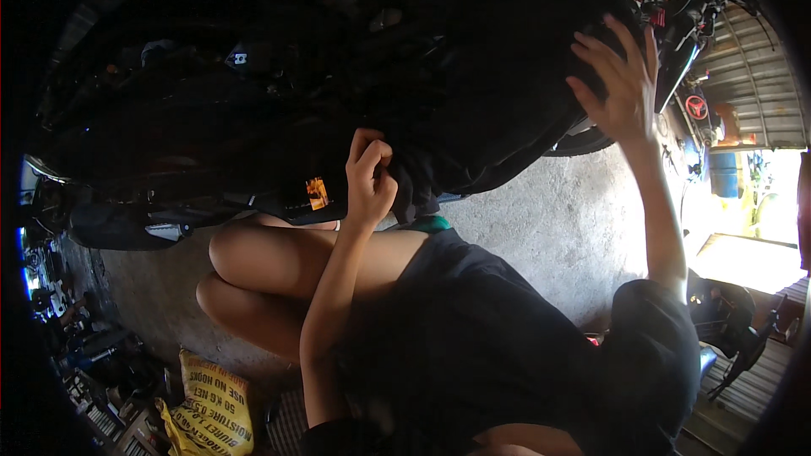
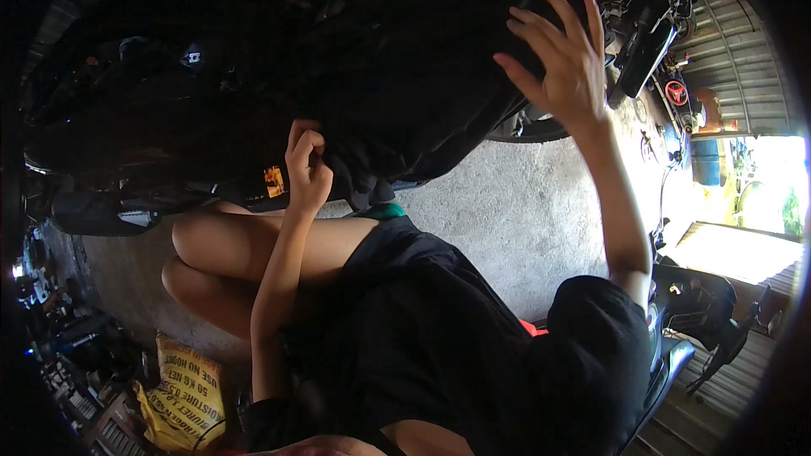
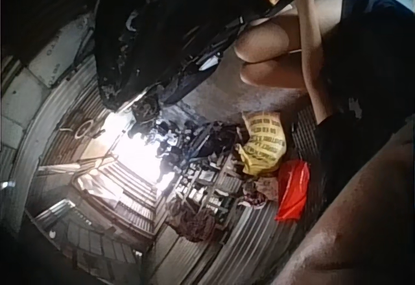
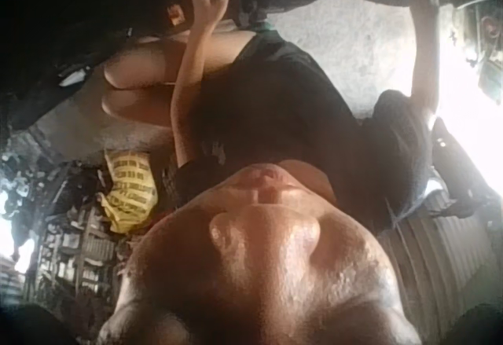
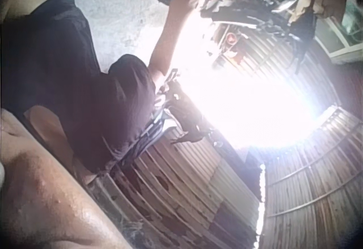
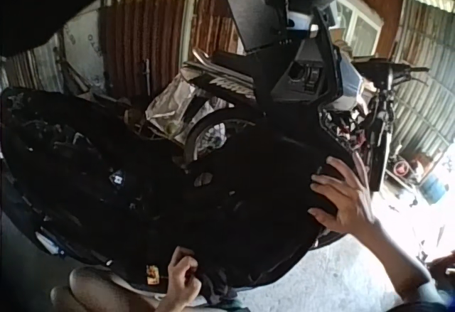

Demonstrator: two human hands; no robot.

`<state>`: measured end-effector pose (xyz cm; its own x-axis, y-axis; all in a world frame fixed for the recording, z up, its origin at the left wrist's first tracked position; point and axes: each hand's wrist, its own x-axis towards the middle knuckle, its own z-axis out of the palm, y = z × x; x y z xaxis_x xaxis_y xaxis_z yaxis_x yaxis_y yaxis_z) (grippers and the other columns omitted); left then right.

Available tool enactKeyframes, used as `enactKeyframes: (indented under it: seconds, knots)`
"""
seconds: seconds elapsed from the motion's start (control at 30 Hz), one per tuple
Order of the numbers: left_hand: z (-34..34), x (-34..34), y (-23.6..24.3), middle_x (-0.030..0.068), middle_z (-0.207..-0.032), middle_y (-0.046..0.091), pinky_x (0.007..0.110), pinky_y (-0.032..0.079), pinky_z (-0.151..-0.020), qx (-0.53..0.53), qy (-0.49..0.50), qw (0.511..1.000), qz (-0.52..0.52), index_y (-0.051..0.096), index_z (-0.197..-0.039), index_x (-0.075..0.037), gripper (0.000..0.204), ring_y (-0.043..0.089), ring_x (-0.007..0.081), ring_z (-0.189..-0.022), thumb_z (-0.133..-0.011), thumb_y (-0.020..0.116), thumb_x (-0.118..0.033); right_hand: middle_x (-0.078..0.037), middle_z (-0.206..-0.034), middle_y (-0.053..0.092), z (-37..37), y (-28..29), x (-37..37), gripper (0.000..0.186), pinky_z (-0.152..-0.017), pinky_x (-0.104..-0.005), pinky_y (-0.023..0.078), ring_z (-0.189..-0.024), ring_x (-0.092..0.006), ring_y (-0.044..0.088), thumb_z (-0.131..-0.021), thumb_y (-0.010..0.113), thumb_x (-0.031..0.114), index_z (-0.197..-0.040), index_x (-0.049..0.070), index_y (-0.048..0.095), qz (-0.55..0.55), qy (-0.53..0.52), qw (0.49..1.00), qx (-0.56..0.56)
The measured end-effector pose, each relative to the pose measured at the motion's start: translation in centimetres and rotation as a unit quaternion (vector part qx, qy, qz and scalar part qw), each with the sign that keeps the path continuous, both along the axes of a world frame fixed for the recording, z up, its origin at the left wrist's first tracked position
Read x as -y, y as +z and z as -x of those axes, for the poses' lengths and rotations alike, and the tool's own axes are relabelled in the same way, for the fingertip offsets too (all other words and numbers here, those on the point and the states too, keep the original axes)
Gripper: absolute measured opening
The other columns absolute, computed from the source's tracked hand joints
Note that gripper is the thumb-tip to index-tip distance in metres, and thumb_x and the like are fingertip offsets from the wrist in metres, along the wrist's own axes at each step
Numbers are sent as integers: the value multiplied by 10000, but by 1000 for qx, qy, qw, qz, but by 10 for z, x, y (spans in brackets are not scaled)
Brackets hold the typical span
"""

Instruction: The person unfastens parts on a motorcycle using an Allen key and an open-ended wrench, then wipes down the motorcycle body with a cloth.

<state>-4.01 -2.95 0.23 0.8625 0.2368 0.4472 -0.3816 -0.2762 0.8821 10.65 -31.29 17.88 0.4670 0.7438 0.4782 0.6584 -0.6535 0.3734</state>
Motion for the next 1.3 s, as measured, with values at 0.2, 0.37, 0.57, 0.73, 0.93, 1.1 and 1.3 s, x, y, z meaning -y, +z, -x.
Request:
enactKeyframes:
  seconds: [0.2, 0.37, 0.57, 0.73, 0.93, 1.1, 1.3]
  knots:
    - [-3, 7, 0, 96, -823, 396, 253, 293, -533, 2, -4, 1000, -3, 438, -712, -2, 227, 368, 175, -652, -533, 364, 117, 3, -1124, 626, 53, -34, 3, 306, -1003, -415, 372, -1120, -216, 506, -768, 748, 259, -1060, 169, 721, -139, -85, 986, 21]
    - [3, -1, -4, 105, -848, 409, 250, 306, -545, 15, -36, 999, -9, 441, -703, -3, 230, 393, 187, -655, -522, 377, 124, -41, -1007, 651, 58, -25, 12, 287, -760, -322, 491, -857, -218, 607, -740, 733, 9, -1010, 106, 734, -249, -38, 967, 26]
    - [0, 19, 32, 118, -886, 447, 245, 337, -567, 58, -148, 987, -20, 469, -717, -14, 248, 426, 182, -649, -517, 412, 121, -67, -999, 641, 21, 11, 19, 203, -824, -346, 478, -951, -235, 605, -787, 702, 15, -981, 72, 686, -309, -116, 931, 155]
    - [-4, 13, 0, 86, -864, 414, 220, 280, -578, -11, -72, 994, 81, 423, -703, -18, 263, 369, 158, -689, -513, 381, 159, -187, -1278, 553, 39, -24, 2, 376, -1073, -475, 326, -1222, -336, 504, -878, 606, 200, -1214, 31, 613, -274, -128, 952, -45]
    - [3, 12, -10, 81, -856, 403, 225, 273, -581, -25, -76, 995, 59, 416, -703, -17, 254, 356, 154, -696, -509, 357, 136, -214, -1415, 421, 53, -60, -29, 622, -1111, -524, 252, -1339, -397, 365, -869, 627, 364, -1341, -13, 481, -309, -95, 945, -52]
    - [-1, 22, -3, 87, -844, 401, 234, 295, -598, -10, -85, 995, 46, 423, -705, -14, 251, 367, 164, -698, -508, 348, 123, -168, -1362, 501, 23, -38, -18, 512, -1102, -468, 291, -1292, -331, 443, -890, 608, 284, -1299, -12, 526, -266, -90, 960, -19]
    - [4, 14, -4, 101, -848, 420, 229, 323, -624, -20, -84, 996, 27, 439, -711, -10, 217, 403, 188, -708, -521, 396, 84, -147, -1296, 561, 41, -54, -6, 247, -1035, -402, 393, -1212, -300, 521, -906, 584, 102, -1100, -26, 668, -329, -53, 941, -65]
